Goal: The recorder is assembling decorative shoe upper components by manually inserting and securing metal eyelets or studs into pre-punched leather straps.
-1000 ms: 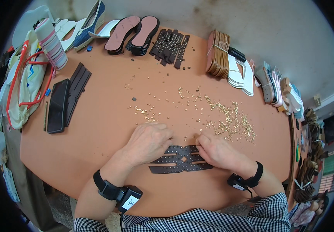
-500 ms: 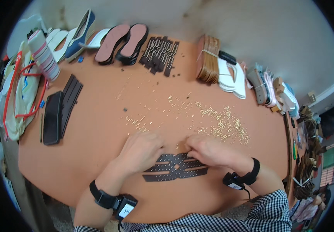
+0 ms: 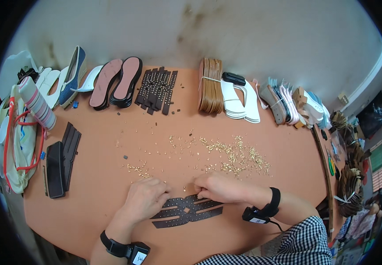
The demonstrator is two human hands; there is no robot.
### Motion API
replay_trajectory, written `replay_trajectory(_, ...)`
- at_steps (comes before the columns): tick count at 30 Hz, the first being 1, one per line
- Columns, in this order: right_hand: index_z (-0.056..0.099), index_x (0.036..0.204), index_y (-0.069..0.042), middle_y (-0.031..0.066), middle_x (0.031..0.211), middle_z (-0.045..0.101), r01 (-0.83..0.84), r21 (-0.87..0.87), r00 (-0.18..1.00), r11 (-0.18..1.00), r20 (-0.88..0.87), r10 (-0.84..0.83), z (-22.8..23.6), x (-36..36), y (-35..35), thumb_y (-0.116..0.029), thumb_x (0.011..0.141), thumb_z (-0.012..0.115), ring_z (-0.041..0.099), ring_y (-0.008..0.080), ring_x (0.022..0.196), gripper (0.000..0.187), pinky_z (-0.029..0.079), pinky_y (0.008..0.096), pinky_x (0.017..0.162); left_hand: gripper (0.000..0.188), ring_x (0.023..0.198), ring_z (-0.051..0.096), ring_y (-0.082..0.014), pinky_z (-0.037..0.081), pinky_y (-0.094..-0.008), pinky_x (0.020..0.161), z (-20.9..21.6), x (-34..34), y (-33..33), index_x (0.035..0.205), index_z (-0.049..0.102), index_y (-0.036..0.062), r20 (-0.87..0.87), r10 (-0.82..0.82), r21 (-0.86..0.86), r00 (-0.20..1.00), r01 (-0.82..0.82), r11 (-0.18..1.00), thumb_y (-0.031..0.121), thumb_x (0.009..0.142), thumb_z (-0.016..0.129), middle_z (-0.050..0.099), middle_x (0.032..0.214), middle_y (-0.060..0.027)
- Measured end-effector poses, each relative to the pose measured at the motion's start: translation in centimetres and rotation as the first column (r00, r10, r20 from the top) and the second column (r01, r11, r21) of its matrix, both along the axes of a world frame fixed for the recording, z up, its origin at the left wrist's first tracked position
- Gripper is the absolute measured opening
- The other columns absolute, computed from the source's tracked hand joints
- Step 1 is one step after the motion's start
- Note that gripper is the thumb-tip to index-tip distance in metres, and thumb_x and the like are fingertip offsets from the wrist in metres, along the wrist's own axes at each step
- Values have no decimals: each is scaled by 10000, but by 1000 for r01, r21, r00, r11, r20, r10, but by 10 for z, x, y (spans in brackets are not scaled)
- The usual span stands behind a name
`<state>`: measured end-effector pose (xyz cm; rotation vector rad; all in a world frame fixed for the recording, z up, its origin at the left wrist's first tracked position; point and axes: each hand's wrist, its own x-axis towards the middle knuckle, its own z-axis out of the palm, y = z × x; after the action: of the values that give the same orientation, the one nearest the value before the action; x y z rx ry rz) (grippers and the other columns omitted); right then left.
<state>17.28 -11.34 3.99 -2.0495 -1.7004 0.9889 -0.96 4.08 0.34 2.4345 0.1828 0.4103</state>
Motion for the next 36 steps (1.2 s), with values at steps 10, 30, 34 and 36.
replay_trajectory(10, 596, 877, -12, 195, 837, 622, 473, 272, 778, 838, 316, -542, -18, 115, 7, -145, 826, 517, 598, 354, 813, 163, 465, 422, 719, 58, 697, 590, -256, 477, -369, 606, 1, 0, -1, 768, 635, 81, 19, 13, -29, 1000, -12, 1000, 129, 741, 618, 591, 696, -71)
replay_trajectory(30, 508, 810, 31, 238, 729, 602, 207, 258, 694, 944, 642, -328, -30, 109, 24, -154, 839, 437, 597, 405, 685, 200, 483, 475, 625, 80, 716, 591, -269, 479, -372, 618, -4, -1, 0, 793, 625, 77, 17, -7, 37, 1000, 7, 999, 137, 739, 623, 593, 714, -81)
replay_trajectory(34, 509, 805, 36, 239, 703, 599, 182, 295, 682, 938, 649, -337, -35, 110, 30, -151, 820, 442, 598, 403, 656, 200, 485, 482, 618, 77, 698, 594, -264, 480, -355, 612, -5, -1, 0, 790, 624, 62, 22, 30, 37, 999, -30, 999, 98, 722, 633, 604, 717, -81)
replay_trajectory(36, 519, 796, 36, 246, 715, 601, 184, 307, 686, 934, 640, -345, -41, 112, 27, -142, 809, 452, 601, 397, 674, 190, 487, 478, 636, 71, 695, 592, -260, 479, -354, 611, -5, 0, -1, 786, 625, 60, 16, 25, 23, 1000, -25, 999, 96, 725, 631, 604, 719, -82)
